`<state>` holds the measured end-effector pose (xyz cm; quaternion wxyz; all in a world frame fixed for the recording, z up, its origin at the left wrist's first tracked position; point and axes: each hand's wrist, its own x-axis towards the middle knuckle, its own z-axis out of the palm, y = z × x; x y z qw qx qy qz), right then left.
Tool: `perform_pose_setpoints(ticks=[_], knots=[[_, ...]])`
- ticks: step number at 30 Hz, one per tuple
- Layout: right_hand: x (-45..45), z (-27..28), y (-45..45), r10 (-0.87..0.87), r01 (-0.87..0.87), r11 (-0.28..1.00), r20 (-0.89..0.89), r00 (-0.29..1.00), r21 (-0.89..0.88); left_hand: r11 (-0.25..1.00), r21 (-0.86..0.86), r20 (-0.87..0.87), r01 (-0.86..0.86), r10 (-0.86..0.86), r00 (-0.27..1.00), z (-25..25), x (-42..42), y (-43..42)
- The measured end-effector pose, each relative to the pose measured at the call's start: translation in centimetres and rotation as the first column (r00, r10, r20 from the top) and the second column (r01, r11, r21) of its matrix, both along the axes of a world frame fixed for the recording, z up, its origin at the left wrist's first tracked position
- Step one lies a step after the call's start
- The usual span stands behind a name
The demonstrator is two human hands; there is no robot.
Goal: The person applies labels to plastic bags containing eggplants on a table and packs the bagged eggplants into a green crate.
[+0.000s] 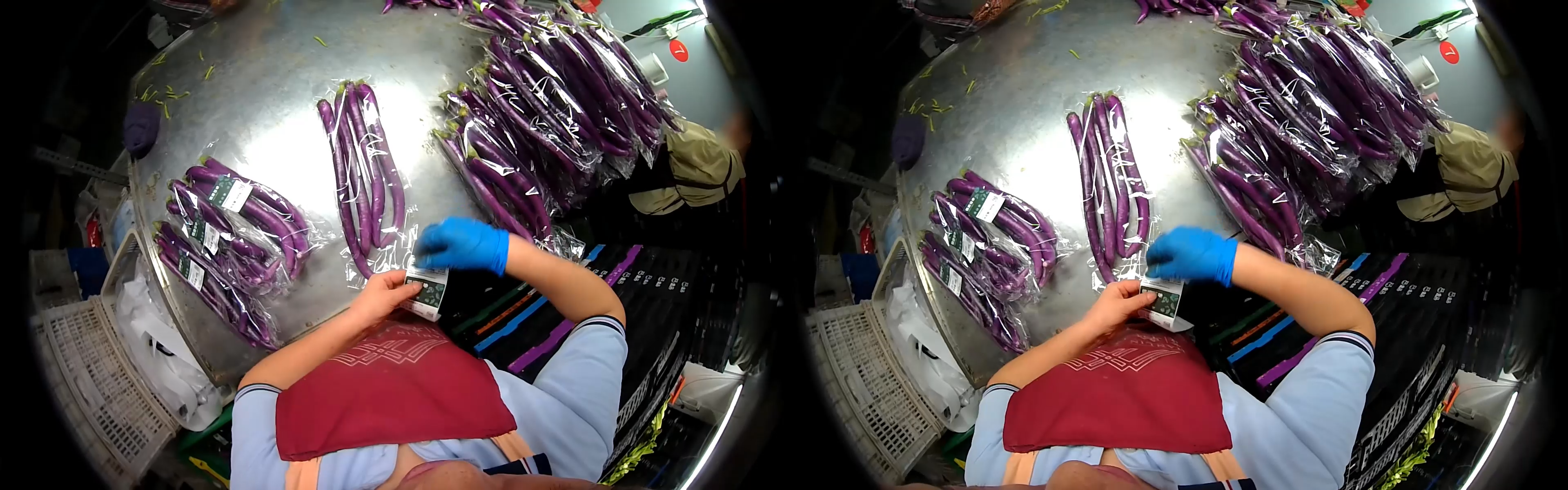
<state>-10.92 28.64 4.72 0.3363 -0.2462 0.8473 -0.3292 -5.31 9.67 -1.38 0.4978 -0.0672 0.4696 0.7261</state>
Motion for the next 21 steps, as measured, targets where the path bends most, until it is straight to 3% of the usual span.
perform_pose_setpoints(ticks=[2,6,9,10,12,14,15,16,18,20,21], knots=[[1.4,-0.1,-1.0,0.096,-0.093,0.986,-0.018,0.995,0.137,0.997,-0.064,-0.122,0.034,-0.042,0.992,-2.4,0.4,-0.3],[1.9,-1.3,-1.3,0.078,-0.067,0.987,-0.075,0.994,0.146,0.995,-0.099,-0.232,-0.023,-0.001,0.973,-2.0,0.8,0.1],[0.9,-0.7,-1.2,0.007,-0.005,0.993,-0.019,1.000,0.116,0.992,-0.126,-0.256,-0.022,-0.011,0.967,-1.4,0.5,0.0],[0.0,-1.3,-0.8,0.014,0.004,0.988,-0.119,0.993,0.152,0.992,-0.118,-0.239,-0.038,0.009,0.971,-1.5,0.5,0.0],[-2.8,-2.0,0.9,-0.072,0.076,0.994,-0.056,0.996,0.076,0.991,-0.099,-0.190,-0.085,0.065,0.980,-1.2,0.6,-0.1],[-5.2,-1.8,1.6,-0.310,0.311,0.950,0.159,0.937,0.019,0.993,-0.092,-0.144,-0.074,0.061,0.988,-2.9,1.0,-0.5],[-6.5,-2.4,2.1,-0.305,0.303,0.952,0.039,0.952,0.034,0.995,-0.030,-0.054,-0.094,0.093,0.994,-3.1,1.0,-0.6],[-7.8,-2.2,2.2,-0.359,0.358,0.933,0.074,0.930,0.025,0.997,-0.003,-0.035,-0.075,0.074,0.997,-2.8,1.0,-0.7],[-10.7,-3.3,3.2,-0.462,0.444,0.884,-0.129,0.877,-0.145,0.998,0.056,0.002,-0.038,0.038,0.999,-2.1,0.9,-0.8],[-13.6,-2.2,3.2,-0.497,0.480,0.868,-0.222,0.839,-0.130,0.999,0.033,0.012,-0.014,0.014,1.000,-2.6,1.3,-0.7],[-14.9,-1.6,2.7,-0.450,0.456,0.885,-0.424,0.786,-0.095,0.999,0.038,0.036,0.006,-0.007,0.999,-2.8,1.3,-0.6]])
